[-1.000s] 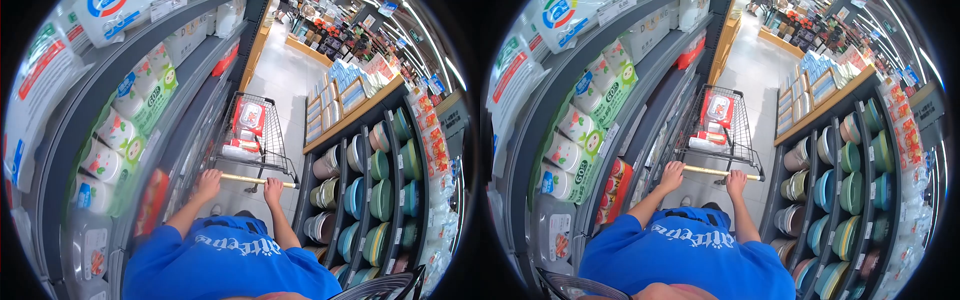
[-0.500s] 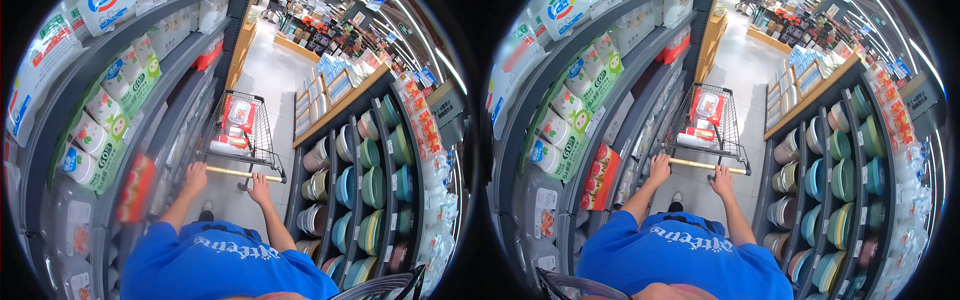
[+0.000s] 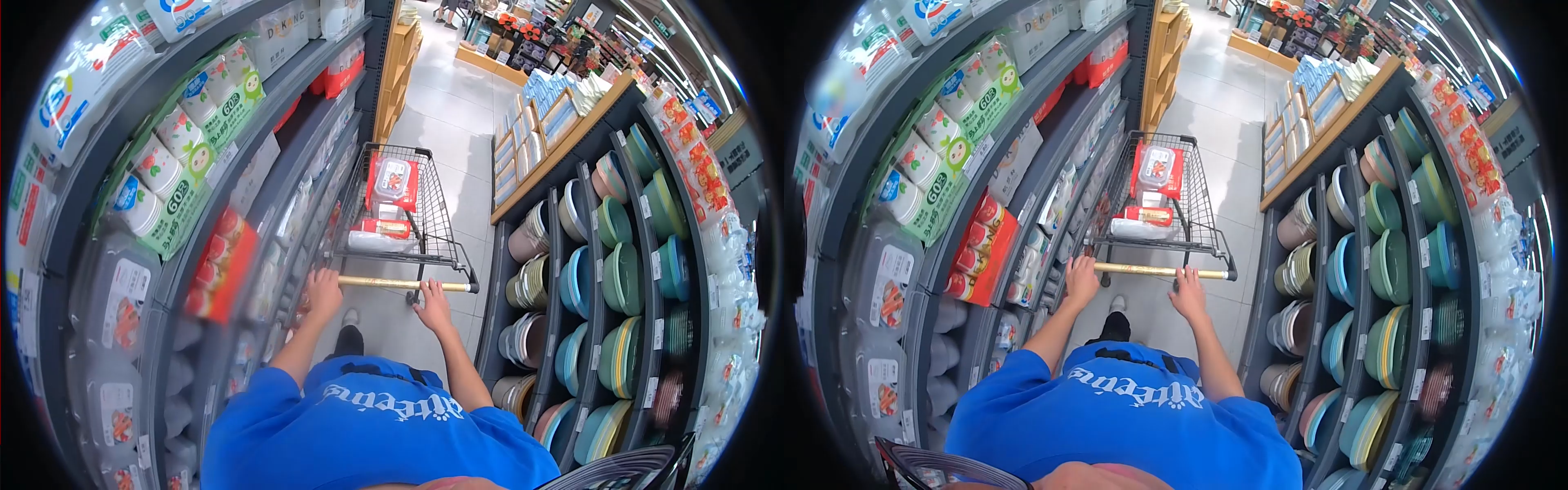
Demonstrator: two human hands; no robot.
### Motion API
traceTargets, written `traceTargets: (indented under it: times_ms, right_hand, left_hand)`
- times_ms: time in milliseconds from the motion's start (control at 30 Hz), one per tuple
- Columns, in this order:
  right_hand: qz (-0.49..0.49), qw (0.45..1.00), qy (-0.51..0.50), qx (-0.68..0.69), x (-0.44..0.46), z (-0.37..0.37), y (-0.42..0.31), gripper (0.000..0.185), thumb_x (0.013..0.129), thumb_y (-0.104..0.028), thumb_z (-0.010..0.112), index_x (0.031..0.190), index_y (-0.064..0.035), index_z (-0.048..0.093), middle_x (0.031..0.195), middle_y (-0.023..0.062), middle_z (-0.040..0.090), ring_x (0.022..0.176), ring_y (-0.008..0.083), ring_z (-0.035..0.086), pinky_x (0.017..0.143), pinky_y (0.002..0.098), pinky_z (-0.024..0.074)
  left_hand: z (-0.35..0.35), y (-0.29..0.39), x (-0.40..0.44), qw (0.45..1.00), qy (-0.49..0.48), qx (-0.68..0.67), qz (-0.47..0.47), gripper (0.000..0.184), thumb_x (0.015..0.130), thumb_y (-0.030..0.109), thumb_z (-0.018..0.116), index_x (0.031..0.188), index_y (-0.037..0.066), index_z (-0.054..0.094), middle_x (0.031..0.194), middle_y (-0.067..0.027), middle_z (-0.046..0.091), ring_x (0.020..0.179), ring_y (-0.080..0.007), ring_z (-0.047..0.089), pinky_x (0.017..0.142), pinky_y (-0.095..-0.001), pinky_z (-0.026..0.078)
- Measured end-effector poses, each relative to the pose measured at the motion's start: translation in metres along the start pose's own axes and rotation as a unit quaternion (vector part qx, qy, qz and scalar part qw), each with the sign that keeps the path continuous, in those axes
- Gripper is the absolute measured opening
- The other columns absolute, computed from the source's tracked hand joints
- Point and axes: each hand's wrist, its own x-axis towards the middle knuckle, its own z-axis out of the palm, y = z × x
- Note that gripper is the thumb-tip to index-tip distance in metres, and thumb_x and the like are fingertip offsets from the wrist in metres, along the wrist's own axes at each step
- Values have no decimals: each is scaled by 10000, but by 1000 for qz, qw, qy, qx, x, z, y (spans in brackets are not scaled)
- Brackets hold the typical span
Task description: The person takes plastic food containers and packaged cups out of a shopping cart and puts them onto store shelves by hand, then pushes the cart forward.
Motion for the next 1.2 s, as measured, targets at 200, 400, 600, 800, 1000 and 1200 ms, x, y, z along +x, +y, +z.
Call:
traceTargets:
  times_ms: [200,400,600,800,1000,1200]
  right_hand:
    - [11,998,-58,-9,-38,-15,17,694,838,-392,720,1435,-128,482,1511,177,426,1439,346,347,1168,537,272]
    - [-37,993,-48,-103,-69,8,24,740,784,-461,745,1414,-158,503,1463,169,472,1430,346,348,1155,601,233]
    - [-7,983,-121,-136,-96,18,12,616,773,-459,737,1294,-168,588,1315,126,563,1320,295,458,1100,642,270]
    - [20,970,-187,-153,-117,43,9,440,769,-324,708,1187,-192,676,1217,93,635,1216,285,572,1032,606,362]
    - [-2,884,-432,-176,-127,48,-21,602,701,-238,769,1291,-256,647,1291,62,653,1205,281,613,981,543,465]
    - [-80,877,-466,-82,-152,106,-71,600,682,-176,754,1272,-208,652,1119,130,714,1048,335,672,863,454,542]
  left_hand:
    - [-8,25,-36,982,-107,-93,-122,316,847,178,547,1101,66,698,1066,-127,701,1131,-335,613,1058,-547,374]
    - [8,71,-70,956,-242,-157,-51,270,870,235,567,1049,72,688,994,-140,704,939,-369,672,894,-549,474]
    - [0,101,-124,967,-217,-78,109,203,828,208,626,993,88,628,929,-140,682,852,-358,674,733,-536,492]
    - [-13,95,-140,896,-425,-109,72,378,805,337,692,1087,85,662,1062,-158,697,957,-359,680,853,-478,526]
    - [-8,71,-171,830,-523,-162,106,578,764,433,735,1229,99,653,1128,-179,696,1049,-351,663,916,-459,516]
    - [-36,54,-212,849,-492,-158,111,597,747,391,769,1259,120,626,1108,-165,704,1037,-353,671,893,-462,525]
